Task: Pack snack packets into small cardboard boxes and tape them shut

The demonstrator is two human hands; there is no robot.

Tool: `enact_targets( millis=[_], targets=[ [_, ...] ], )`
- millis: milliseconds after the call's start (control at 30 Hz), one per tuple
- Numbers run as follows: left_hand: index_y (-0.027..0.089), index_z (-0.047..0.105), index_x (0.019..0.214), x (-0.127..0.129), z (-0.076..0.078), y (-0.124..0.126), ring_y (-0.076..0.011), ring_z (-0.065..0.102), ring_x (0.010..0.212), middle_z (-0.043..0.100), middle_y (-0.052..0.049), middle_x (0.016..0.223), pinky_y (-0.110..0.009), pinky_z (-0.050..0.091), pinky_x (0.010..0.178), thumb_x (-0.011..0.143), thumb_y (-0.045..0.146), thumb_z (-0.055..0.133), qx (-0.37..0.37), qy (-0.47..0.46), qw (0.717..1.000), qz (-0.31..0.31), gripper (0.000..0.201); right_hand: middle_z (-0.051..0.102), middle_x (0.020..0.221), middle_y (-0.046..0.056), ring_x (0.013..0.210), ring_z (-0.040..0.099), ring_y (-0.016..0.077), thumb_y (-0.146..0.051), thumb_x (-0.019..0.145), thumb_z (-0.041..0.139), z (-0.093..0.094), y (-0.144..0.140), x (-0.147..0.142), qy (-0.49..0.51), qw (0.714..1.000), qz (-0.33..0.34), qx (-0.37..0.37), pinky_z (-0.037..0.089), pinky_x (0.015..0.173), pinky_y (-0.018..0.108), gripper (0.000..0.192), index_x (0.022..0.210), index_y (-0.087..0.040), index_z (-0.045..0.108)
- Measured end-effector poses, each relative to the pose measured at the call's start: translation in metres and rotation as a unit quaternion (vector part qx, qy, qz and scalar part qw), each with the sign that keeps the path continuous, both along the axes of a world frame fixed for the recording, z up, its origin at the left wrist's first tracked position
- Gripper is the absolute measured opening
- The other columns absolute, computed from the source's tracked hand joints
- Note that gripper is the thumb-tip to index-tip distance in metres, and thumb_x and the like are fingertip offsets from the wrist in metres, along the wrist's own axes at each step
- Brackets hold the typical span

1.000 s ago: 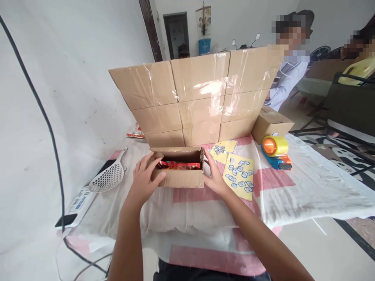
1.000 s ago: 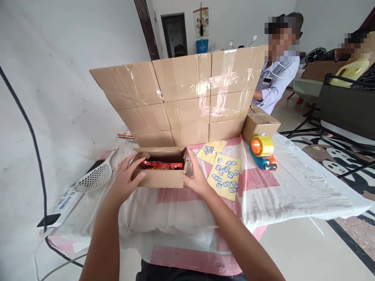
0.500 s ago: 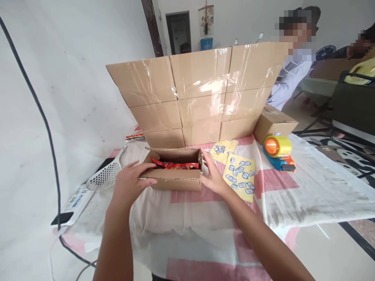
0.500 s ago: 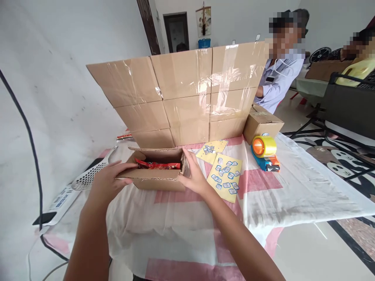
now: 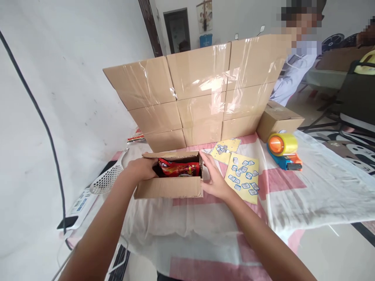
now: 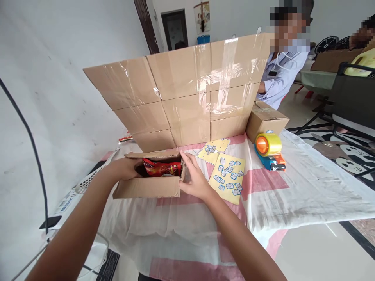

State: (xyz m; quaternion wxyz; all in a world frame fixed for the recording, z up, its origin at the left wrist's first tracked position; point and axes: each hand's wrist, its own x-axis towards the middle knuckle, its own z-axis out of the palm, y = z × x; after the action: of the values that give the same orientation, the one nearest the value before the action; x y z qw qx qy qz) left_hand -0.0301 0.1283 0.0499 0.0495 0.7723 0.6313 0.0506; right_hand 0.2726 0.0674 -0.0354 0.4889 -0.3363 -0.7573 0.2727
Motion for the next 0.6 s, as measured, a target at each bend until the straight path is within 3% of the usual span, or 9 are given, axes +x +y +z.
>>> enact_targets(
  millis=[67,167,300,400,500,567,600],
  targets=[
    [0.03,0.078,0.113,0.005,0.003,0.002,-0.0415,0.072,0.096,0.078,-0.013,0.109,-0.054,0.056,0.086,0.055,0.034,0.074,-0.045,0.039,0.998,0.012,0.058,0.033,0.156,0.01,0.152,0.032,0.0298,-0.019,0.082,0.068,0.0,0.0,0.0,0.005,1.0,-0.001,-0.004,0.032,0.125,0.049,0.1,0.166,-0.035,0.016],
    [0.032,0.071,0.129,0.004,0.018,-0.004,-0.0411,0.068,0.116,0.073,-0.01,0.129,-0.053,0.053,0.099,0.064,0.034,0.068,-0.088,0.048,0.995,-0.025,0.065,0.033,0.153,0.011,0.151,0.033,0.0305,-0.019,0.082,0.068,0.001,0.0,0.002,0.012,0.999,-0.002,-0.034,0.034,0.124,0.049,0.101,0.166,-0.035,0.014],
    [0.033,0.065,0.139,-0.007,0.028,-0.025,-0.0358,0.042,0.149,0.051,-0.003,0.157,-0.046,0.045,0.116,0.079,0.043,0.058,-0.025,-0.093,0.995,-0.04,0.061,0.032,0.156,0.011,0.15,0.033,0.0308,-0.024,0.084,0.07,0.002,-0.001,0.003,0.015,0.997,0.015,-0.074,0.044,0.117,0.047,0.103,0.167,-0.035,0.009],
    [0.032,0.069,0.134,-0.015,0.016,-0.038,-0.0376,0.028,0.156,0.035,0.0,0.167,-0.048,0.043,0.118,0.08,0.04,0.058,0.027,-0.234,0.972,-0.023,0.056,0.034,0.154,0.012,0.148,0.036,0.0303,-0.026,0.084,0.071,0.003,-0.001,0.001,0.007,0.998,0.017,-0.065,0.042,0.118,0.046,0.103,0.167,-0.034,0.01],
    [0.033,0.065,0.136,-0.019,-0.002,-0.048,-0.0347,0.022,0.158,0.022,0.003,0.172,-0.048,0.042,0.12,0.087,0.037,0.057,0.099,-0.378,0.92,-0.03,0.05,0.036,0.154,0.012,0.147,0.039,0.03,-0.024,0.083,0.07,0.003,0.001,-0.001,-0.007,0.998,0.018,-0.058,0.038,0.121,0.047,0.101,0.167,-0.033,0.014],
    [0.034,0.061,0.14,-0.022,-0.011,-0.058,-0.0328,0.025,0.158,0.024,0.001,0.172,-0.05,0.037,0.123,0.092,0.041,0.058,0.118,-0.419,0.899,-0.051,0.049,0.035,0.155,0.012,0.148,0.038,0.0302,-0.023,0.083,0.071,0.004,0.002,-0.002,-0.007,0.997,0.023,-0.068,0.036,0.121,0.048,0.104,0.167,-0.034,0.011],
    [0.034,0.059,0.143,-0.023,-0.015,-0.065,-0.033,0.026,0.157,0.028,-0.001,0.171,-0.053,0.032,0.125,0.093,0.044,0.06,0.114,-0.412,0.902,-0.067,0.051,0.033,0.158,0.011,0.149,0.036,0.0306,-0.024,0.083,0.072,0.005,0.002,-0.002,-0.003,0.997,0.025,-0.078,0.036,0.122,0.049,0.108,0.167,-0.035,0.006]
  ],
)
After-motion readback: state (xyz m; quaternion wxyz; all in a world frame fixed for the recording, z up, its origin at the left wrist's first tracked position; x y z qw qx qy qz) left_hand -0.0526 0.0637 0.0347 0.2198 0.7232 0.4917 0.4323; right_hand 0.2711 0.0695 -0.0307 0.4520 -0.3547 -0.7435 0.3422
